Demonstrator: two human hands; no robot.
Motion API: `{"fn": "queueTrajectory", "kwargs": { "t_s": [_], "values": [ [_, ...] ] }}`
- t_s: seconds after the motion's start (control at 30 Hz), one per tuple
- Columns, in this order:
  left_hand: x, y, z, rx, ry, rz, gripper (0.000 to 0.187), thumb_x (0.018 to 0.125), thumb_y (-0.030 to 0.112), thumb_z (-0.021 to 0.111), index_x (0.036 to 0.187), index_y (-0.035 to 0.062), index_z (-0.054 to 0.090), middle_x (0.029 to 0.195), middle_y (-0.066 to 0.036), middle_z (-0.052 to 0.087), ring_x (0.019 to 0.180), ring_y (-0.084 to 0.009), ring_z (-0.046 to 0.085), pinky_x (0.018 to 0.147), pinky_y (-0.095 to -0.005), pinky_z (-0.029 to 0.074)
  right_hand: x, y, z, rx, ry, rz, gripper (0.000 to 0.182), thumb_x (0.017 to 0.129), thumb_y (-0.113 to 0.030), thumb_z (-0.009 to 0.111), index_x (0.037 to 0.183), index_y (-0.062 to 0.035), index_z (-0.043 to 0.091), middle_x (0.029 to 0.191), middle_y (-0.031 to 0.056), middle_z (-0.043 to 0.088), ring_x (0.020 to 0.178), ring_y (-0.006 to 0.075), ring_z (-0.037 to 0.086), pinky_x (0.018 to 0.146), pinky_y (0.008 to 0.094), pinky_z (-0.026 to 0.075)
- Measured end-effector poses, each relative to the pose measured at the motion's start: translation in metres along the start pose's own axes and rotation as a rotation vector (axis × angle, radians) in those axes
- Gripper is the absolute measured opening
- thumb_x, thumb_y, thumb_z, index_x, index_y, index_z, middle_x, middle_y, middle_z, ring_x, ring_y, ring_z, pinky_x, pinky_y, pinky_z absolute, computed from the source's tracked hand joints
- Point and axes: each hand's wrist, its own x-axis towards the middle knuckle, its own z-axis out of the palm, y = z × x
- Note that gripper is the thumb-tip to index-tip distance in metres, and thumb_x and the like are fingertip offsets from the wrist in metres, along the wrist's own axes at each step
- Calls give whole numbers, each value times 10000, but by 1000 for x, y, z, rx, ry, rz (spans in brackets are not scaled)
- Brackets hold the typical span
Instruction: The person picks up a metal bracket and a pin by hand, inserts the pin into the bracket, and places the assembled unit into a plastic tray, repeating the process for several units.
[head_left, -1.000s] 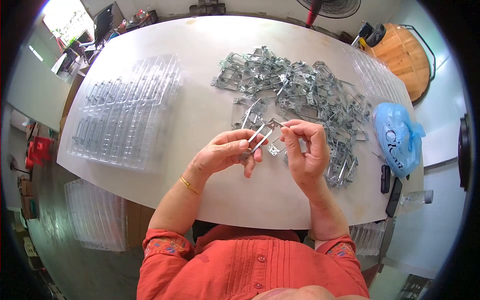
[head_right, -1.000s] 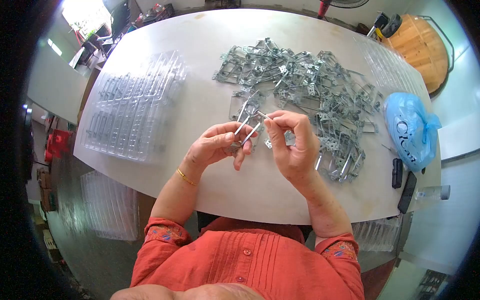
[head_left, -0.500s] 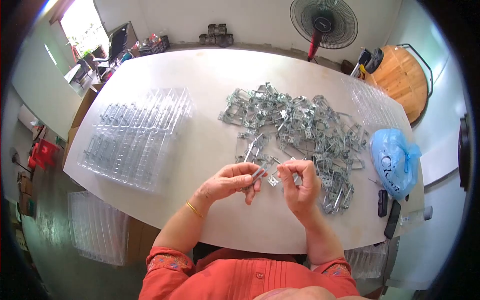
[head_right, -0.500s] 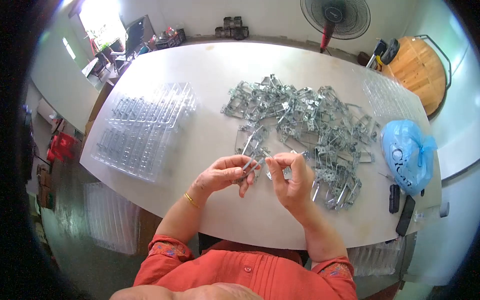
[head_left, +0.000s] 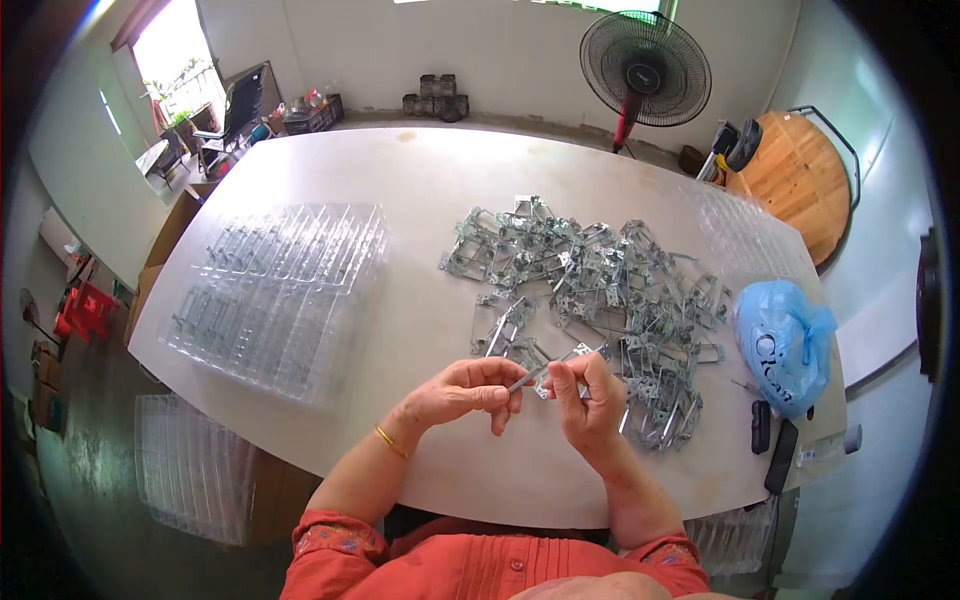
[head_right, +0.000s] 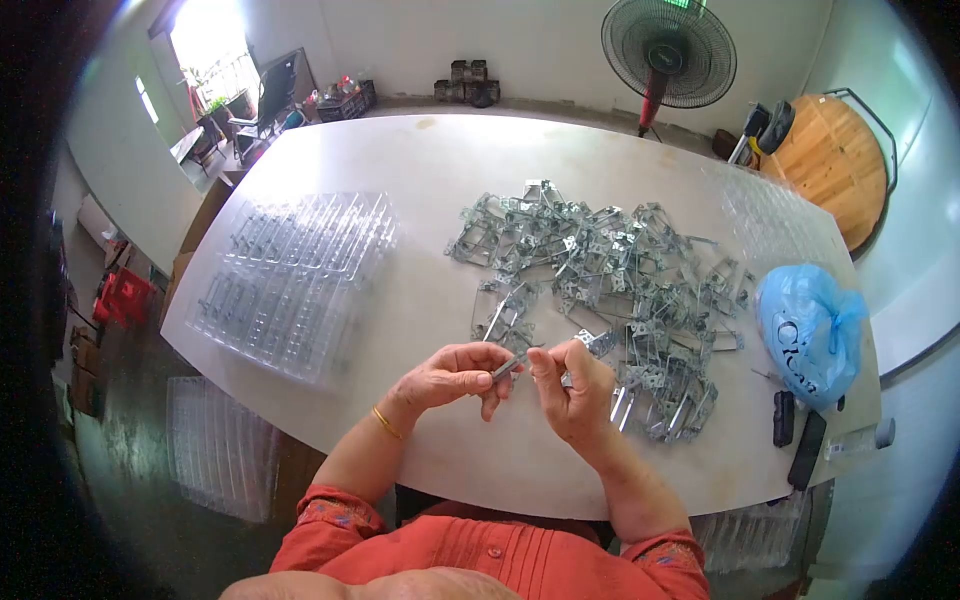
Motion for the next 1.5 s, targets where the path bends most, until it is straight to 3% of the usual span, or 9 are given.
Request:
{"fn": "queueTrajectory", "kwargs": {
  "t_s": [0.23,0.4,0.63,1.0,1.5],
  "values": [
    [1,3,-1,39,16,28,433,999,187,648,1358,-27,535,1030,-130,659,796,-188,676,715,-319,559,-2,-4,-1,120,-19,117,268,1018,-199,647,826,-42,544,651,51,635,549,89,593,503,245,454],
    [0,5,0,72,43,8,431,986,176,669,1357,-10,552,1028,-117,657,791,-180,667,710,-311,559,-1,-8,-3,320,-108,313,322,1071,-238,544,816,-41,548,648,43,620,538,80,572,480,229,437],
    [-1,6,4,98,52,31,440,994,173,657,1380,-6,544,1043,-105,650,773,-166,656,706,-304,551,-2,-3,3,381,-127,269,318,1078,-252,524,846,-36,550,671,56,614,541,87,557,501,232,461],
    [-2,3,2,74,57,19,444,1018,203,627,1379,-27,511,1041,-108,644,739,-156,655,697,-303,538,-3,-2,6,329,-33,190,159,1029,-148,617,946,-49,524,771,49,627,611,80,576,582,209,473],
    [0,5,3,182,57,-2,432,1008,213,646,1358,-17,539,1013,-85,654,730,-120,643,673,-274,534,1,-9,4,342,-85,274,260,1080,-252,519,917,-48,518,708,48,587,584,93,552,540,228,468]
  ]
}}
